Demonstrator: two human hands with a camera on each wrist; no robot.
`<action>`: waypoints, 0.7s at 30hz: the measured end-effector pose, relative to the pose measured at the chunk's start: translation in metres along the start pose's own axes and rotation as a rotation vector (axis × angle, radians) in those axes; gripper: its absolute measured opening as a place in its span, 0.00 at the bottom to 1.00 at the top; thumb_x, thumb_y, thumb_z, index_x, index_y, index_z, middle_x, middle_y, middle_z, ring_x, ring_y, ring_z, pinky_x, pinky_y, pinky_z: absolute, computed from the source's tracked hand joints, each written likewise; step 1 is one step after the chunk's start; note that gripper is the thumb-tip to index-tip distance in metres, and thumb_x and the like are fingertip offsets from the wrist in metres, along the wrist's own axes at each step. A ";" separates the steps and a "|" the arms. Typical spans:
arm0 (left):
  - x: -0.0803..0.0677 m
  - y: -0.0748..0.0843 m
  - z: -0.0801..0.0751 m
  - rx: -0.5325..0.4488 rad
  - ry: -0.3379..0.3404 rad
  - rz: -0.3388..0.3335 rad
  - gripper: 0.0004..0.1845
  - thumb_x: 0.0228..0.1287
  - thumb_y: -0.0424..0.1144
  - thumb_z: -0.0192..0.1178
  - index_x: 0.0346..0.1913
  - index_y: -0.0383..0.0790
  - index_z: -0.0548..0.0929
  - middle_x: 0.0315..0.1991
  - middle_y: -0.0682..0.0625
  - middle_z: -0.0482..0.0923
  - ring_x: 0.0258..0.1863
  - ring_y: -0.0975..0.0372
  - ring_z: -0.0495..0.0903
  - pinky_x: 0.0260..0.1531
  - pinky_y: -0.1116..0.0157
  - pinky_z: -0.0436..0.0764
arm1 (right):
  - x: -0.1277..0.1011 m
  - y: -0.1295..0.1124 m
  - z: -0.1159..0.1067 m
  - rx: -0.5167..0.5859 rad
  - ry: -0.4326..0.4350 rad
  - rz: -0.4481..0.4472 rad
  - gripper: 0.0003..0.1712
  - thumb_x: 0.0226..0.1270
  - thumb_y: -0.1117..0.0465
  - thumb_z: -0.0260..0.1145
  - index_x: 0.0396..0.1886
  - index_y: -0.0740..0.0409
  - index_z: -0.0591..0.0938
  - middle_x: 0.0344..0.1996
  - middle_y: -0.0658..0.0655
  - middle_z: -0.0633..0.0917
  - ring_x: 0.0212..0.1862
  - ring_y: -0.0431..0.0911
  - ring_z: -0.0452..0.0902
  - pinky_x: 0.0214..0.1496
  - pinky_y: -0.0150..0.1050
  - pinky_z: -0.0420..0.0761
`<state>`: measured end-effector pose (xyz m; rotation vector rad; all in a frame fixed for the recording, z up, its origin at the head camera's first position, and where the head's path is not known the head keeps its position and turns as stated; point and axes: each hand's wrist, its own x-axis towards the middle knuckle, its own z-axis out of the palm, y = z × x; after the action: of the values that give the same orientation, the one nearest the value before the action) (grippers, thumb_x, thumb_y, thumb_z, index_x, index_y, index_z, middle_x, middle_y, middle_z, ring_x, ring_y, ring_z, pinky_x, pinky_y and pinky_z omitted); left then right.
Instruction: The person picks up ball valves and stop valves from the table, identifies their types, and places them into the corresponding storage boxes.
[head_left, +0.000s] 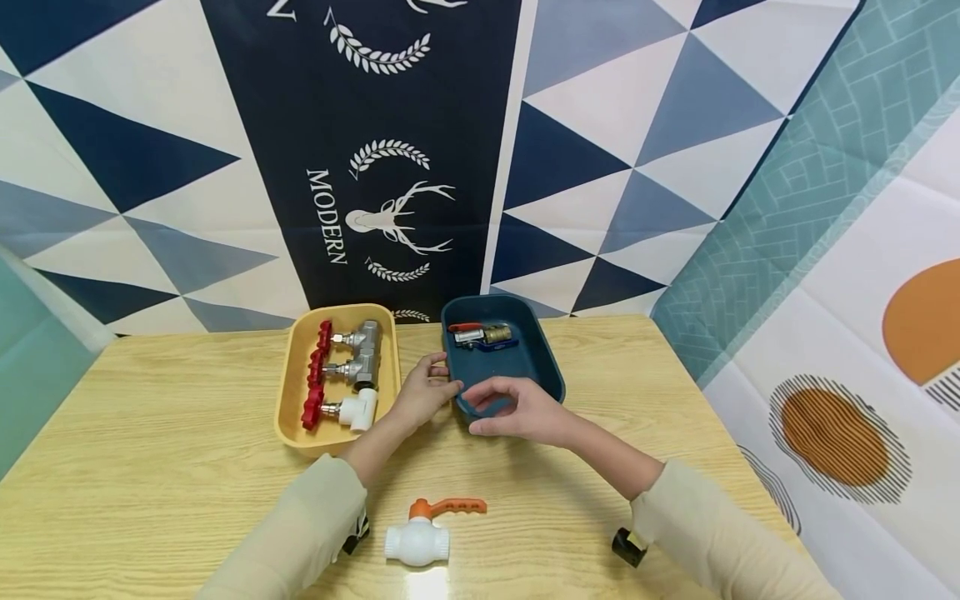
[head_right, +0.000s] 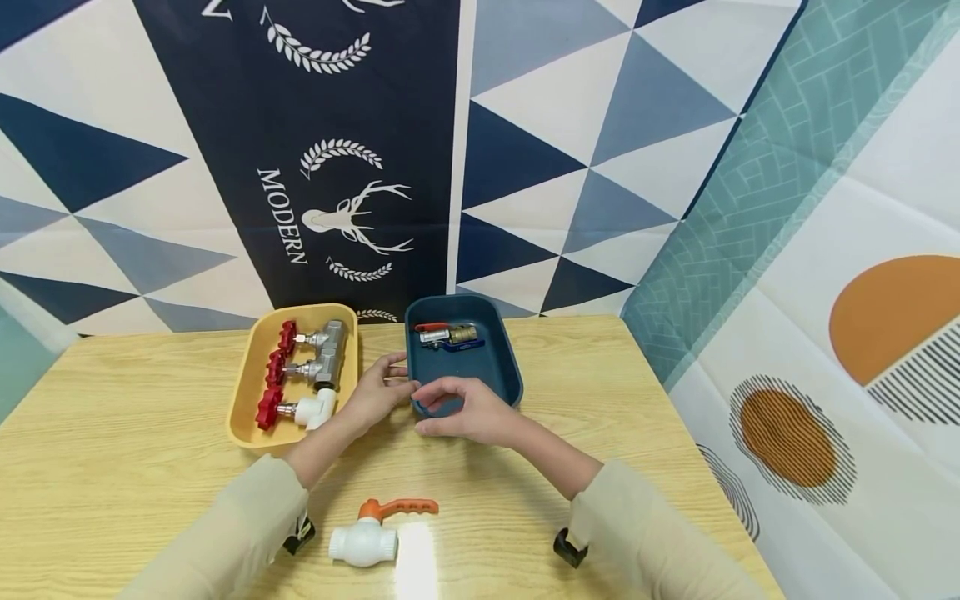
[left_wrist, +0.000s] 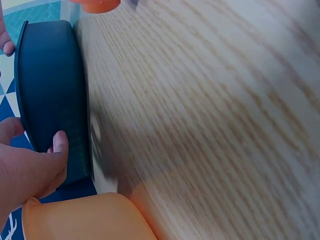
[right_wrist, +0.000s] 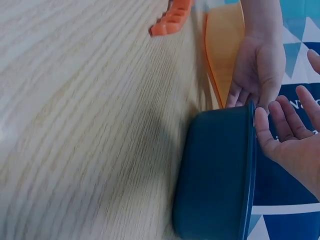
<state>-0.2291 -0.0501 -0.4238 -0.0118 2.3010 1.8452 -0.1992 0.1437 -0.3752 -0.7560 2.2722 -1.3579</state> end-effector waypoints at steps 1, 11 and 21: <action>0.000 0.000 0.000 0.001 0.000 0.000 0.32 0.63 0.35 0.59 0.68 0.37 0.61 0.56 0.37 0.70 0.52 0.50 0.76 0.44 0.63 0.80 | 0.000 -0.001 0.001 0.004 -0.003 -0.002 0.24 0.58 0.57 0.69 0.54 0.59 0.78 0.52 0.59 0.80 0.52 0.50 0.75 0.51 0.42 0.79; 0.001 0.001 0.000 0.005 0.014 -0.001 0.32 0.62 0.34 0.59 0.68 0.36 0.61 0.56 0.37 0.70 0.53 0.49 0.76 0.46 0.61 0.80 | -0.003 -0.004 0.022 0.022 -0.086 -0.055 0.24 0.58 0.59 0.70 0.54 0.61 0.78 0.49 0.62 0.81 0.53 0.56 0.75 0.47 0.39 0.80; 0.000 -0.001 0.000 0.004 0.019 0.016 0.32 0.61 0.34 0.60 0.67 0.36 0.63 0.56 0.37 0.71 0.52 0.49 0.76 0.46 0.60 0.80 | -0.003 0.004 0.043 0.062 -0.187 -0.023 0.23 0.58 0.58 0.69 0.54 0.60 0.78 0.51 0.67 0.79 0.54 0.58 0.74 0.49 0.38 0.80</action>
<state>-0.2294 -0.0500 -0.4249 -0.0102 2.3245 1.8562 -0.1731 0.1177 -0.3987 -0.8535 2.0734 -1.3033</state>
